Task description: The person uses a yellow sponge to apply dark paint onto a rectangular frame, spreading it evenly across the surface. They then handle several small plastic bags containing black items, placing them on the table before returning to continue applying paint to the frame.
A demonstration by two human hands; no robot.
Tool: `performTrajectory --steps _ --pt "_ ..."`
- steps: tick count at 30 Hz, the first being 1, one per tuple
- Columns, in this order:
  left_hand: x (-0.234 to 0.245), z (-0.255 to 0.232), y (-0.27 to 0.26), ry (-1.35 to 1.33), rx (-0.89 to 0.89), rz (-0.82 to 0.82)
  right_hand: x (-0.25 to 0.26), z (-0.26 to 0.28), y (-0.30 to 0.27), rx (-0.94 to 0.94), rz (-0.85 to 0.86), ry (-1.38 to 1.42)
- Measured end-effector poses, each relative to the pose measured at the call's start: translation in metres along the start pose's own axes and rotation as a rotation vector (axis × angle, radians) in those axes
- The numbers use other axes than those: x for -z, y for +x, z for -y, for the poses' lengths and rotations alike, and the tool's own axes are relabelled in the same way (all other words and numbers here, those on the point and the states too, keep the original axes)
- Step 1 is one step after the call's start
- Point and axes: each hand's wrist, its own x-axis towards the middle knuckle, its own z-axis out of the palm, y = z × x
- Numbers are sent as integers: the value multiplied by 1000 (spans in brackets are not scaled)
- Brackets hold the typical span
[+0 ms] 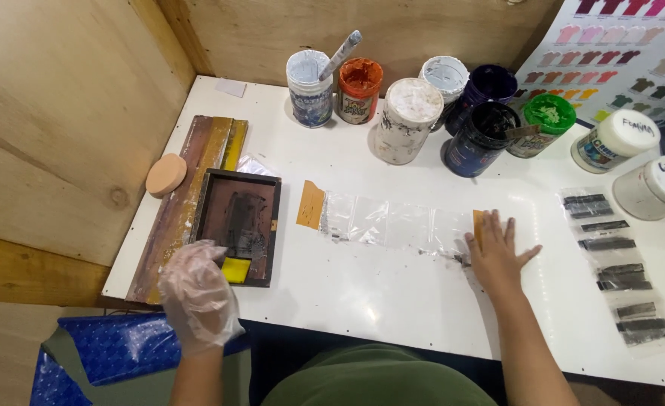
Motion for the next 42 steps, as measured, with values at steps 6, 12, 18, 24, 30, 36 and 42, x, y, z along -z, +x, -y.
performTrajectory --steps 6,12,18,24,30,36,42 --pt "-1 42 11 -271 -127 -546 -3 -3 -4 -55 -45 -79" --pt "100 -14 -9 -346 393 -104 9 44 -9 102 -13 64" --pt "94 -7 -24 -1998 257 106 -10 180 -44 564 261 499" --pt "77 1 1 -1393 119 107 -74 283 -43 524 506 350" --pt "39 20 27 -522 -37 -78 -90 325 -38 630 361 134" --pt "35 -9 14 -61 75 -78 -72 283 -47 566 290 210" --pt "43 -106 -1 -377 70 195 -27 223 -53 342 236 196"
